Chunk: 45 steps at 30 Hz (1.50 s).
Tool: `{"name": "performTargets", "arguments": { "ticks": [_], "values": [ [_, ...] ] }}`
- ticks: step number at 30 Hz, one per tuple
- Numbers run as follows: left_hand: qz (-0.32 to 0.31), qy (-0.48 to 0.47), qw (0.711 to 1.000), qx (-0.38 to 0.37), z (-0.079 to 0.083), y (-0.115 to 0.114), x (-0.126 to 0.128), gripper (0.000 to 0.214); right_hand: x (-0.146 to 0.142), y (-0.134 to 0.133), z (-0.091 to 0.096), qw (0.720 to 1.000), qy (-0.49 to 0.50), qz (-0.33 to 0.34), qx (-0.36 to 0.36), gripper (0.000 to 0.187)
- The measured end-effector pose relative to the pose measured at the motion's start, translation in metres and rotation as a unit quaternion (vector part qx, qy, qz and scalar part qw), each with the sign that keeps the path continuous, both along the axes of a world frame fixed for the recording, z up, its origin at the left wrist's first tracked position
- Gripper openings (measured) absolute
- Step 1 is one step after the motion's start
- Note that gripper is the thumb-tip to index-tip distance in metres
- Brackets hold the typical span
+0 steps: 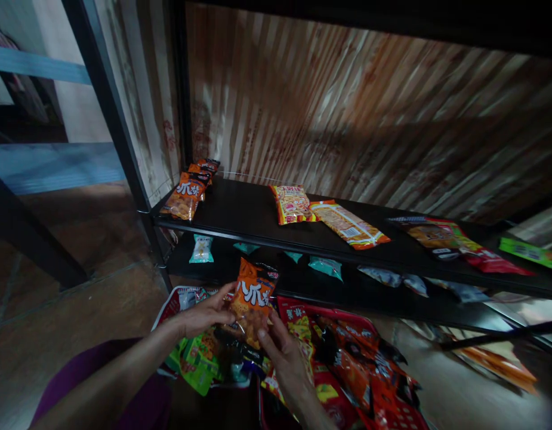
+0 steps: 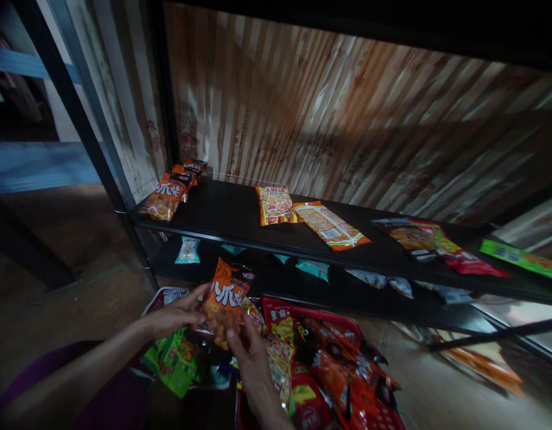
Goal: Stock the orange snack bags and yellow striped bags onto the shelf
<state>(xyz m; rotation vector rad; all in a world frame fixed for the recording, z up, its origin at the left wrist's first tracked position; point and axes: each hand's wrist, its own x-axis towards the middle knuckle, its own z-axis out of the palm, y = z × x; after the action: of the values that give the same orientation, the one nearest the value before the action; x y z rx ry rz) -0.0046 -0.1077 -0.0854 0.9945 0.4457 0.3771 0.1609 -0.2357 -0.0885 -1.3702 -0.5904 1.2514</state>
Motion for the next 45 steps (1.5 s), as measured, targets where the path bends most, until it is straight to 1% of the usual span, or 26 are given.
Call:
{"name": "performTargets", "arguments": {
  "ticks": [4, 8, 10, 14, 17, 19, 23, 26, 28, 32, 35, 38, 42, 45],
  "values": [
    [0.021, 0.025, 0.999, 0.034, 0.001, 0.003, -0.001, 0.072, 0.0, 0.007, -0.002, 1.0, -0.014, -0.018, 0.01, 0.063],
    [0.048, 0.006, 0.996, 0.068, 0.006, 0.005, -0.001, 0.066, 0.002, 0.017, 0.002, 0.998, -0.046, -0.029, 0.026, 0.06],
    [0.054, 0.004, 0.996, 0.072, 0.009, 0.005, 0.0, 0.066, 0.003, 0.021, 0.006, 0.997, -0.066, -0.042, 0.029, 0.06],
    [0.039, -0.012, 0.997, 0.068, 0.012, 0.005, 0.001, 0.073, 0.001, 0.024, 0.012, 0.996, -0.066, -0.038, 0.049, 0.062],
    [0.028, -0.012, 0.997, 0.066, 0.012, 0.004, 0.001, 0.083, 0.0, 0.024, 0.012, 0.996, -0.068, -0.052, 0.039, 0.06],
    [0.036, -0.009, 0.997, 0.067, 0.012, 0.0, 0.002, 0.085, 0.0, 0.024, 0.011, 0.995, -0.067, -0.058, 0.037, 0.059],
    [0.062, -0.027, 0.997, 0.046, 0.011, -0.012, 0.005, 0.087, 0.005, 0.026, 0.013, 0.998, -0.045, -0.028, 0.046, 0.061],
    [0.083, -0.035, 0.995, 0.036, 0.011, -0.019, 0.007, 0.089, 0.006, 0.028, 0.019, 0.998, -0.039, -0.008, 0.049, 0.063],
    [0.098, -0.035, 0.994, 0.036, 0.012, -0.021, 0.007, 0.088, 0.004, 0.029, 0.023, 0.998, -0.039, 0.003, 0.059, 0.06],
    [0.117, -0.003, 0.993, 0.033, 0.017, -0.022, 0.004, 0.088, -0.002, 0.027, 0.028, 0.996, -0.056, 0.018, 0.073, 0.054],
    [0.122, 0.023, 0.992, 0.033, 0.019, -0.026, 0.002, 0.089, -0.007, 0.023, 0.025, 0.994, -0.06, 0.027, 0.085, 0.049],
    [0.133, 0.041, 0.99, 0.028, 0.014, -0.032, 0.002, 0.087, -0.009, 0.018, 0.015, 0.993, -0.055, 0.034, 0.098, 0.045],
    [0.129, 0.05, 0.99, 0.014, -0.001, -0.036, 0.0, 0.086, -0.011, 0.013, 0.003, 0.994, -0.065, 0.033, 0.081, 0.044],
    [0.141, 0.067, 0.988, 0.021, -0.01, -0.036, -0.002, 0.084, -0.013, 0.011, -0.001, 0.994, -0.076, 0.027, 0.074, 0.046]
  ]
}}
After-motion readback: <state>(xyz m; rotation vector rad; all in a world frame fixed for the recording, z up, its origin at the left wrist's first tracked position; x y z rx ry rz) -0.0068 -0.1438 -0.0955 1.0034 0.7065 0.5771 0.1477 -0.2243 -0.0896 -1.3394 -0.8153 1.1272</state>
